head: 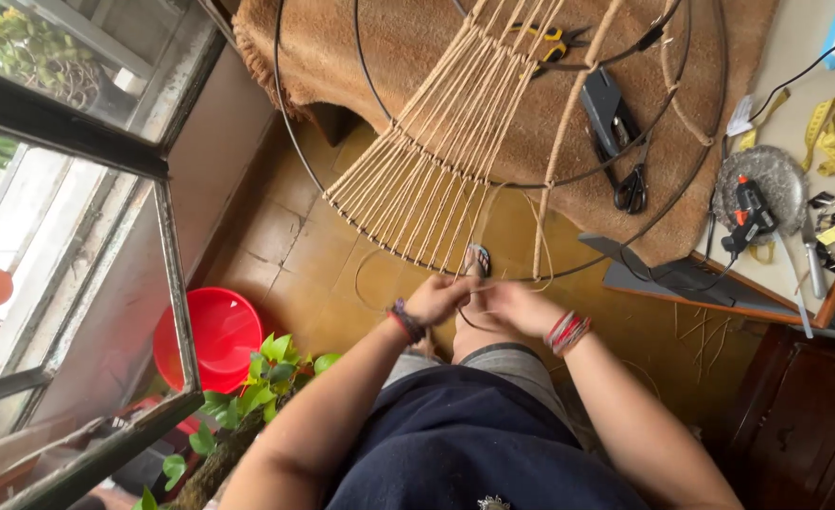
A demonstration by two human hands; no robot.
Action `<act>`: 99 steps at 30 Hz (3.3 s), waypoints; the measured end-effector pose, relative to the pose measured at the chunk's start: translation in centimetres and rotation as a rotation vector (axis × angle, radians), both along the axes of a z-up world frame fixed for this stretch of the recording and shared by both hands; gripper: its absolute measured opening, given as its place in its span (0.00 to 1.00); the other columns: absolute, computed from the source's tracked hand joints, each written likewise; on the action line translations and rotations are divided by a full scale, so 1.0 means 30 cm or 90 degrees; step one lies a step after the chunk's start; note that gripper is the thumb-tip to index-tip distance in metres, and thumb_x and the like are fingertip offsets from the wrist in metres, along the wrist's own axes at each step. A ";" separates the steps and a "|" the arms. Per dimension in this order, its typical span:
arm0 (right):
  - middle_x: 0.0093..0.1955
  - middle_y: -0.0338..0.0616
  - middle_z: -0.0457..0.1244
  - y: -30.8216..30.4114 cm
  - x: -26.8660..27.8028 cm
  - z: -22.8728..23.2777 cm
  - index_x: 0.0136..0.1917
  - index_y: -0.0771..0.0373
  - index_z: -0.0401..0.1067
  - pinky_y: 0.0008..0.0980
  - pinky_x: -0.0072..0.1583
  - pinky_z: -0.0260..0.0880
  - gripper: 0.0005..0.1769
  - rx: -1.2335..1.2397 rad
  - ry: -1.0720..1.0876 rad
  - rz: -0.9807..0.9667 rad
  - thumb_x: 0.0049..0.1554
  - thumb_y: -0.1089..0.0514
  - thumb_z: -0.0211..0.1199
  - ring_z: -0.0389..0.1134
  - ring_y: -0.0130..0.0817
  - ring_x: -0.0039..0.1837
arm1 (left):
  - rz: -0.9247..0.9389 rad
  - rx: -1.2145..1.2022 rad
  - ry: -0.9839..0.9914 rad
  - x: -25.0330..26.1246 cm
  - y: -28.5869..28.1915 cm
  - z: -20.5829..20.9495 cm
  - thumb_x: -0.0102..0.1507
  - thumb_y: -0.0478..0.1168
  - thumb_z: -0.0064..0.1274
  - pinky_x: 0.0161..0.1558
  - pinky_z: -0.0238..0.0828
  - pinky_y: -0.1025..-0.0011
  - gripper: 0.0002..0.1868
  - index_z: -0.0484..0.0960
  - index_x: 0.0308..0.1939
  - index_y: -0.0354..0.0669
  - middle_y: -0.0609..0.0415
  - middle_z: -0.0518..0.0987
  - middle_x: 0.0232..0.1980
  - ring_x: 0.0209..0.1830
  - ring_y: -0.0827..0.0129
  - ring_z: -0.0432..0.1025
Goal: Weaving twine around a metal frame to create a furniture piece
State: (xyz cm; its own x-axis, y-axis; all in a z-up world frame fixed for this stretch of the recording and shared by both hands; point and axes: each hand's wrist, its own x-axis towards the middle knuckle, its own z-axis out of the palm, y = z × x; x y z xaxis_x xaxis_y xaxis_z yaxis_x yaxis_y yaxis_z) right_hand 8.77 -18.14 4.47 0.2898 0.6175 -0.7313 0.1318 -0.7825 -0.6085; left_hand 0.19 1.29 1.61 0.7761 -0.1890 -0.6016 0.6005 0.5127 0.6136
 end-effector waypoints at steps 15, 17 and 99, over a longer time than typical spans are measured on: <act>0.32 0.29 0.73 -0.020 -0.033 -0.019 0.37 0.46 0.78 0.26 0.41 0.74 0.19 -0.058 0.058 0.067 0.64 0.45 0.52 0.74 0.29 0.37 | -0.003 0.045 0.002 0.007 -0.028 -0.030 0.72 0.50 0.45 0.06 0.47 0.80 0.27 0.69 0.19 0.42 0.59 0.57 0.12 0.05 0.76 0.54; 0.37 0.63 0.67 0.100 0.041 -0.016 0.49 0.73 0.73 0.50 0.49 0.74 0.11 0.331 -0.055 -0.315 0.59 0.68 0.50 0.70 0.52 0.43 | -0.299 0.526 -0.042 0.026 0.014 -0.020 0.60 0.66 0.54 0.45 0.75 0.56 0.27 0.88 0.35 0.47 0.41 0.84 0.34 0.43 0.45 0.79; 0.39 0.41 0.63 0.161 0.434 -0.187 0.45 0.59 0.73 0.39 0.36 0.61 0.09 0.402 -0.973 0.036 0.66 0.53 0.64 0.63 0.40 0.34 | 0.105 0.507 -0.512 -0.048 -0.186 -0.082 0.74 0.41 0.35 0.40 0.68 0.67 0.14 0.73 0.38 0.43 0.52 0.76 0.33 0.32 0.59 0.73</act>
State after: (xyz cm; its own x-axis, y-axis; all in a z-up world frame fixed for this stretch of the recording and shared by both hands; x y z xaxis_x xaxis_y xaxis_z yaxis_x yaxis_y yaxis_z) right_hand 21.78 -13.31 -1.12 0.4271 0.7219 0.5444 0.8869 -0.4517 -0.0967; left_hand -1.24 -4.29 -0.85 0.9704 0.1637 0.1777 -0.1519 -0.1585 0.9756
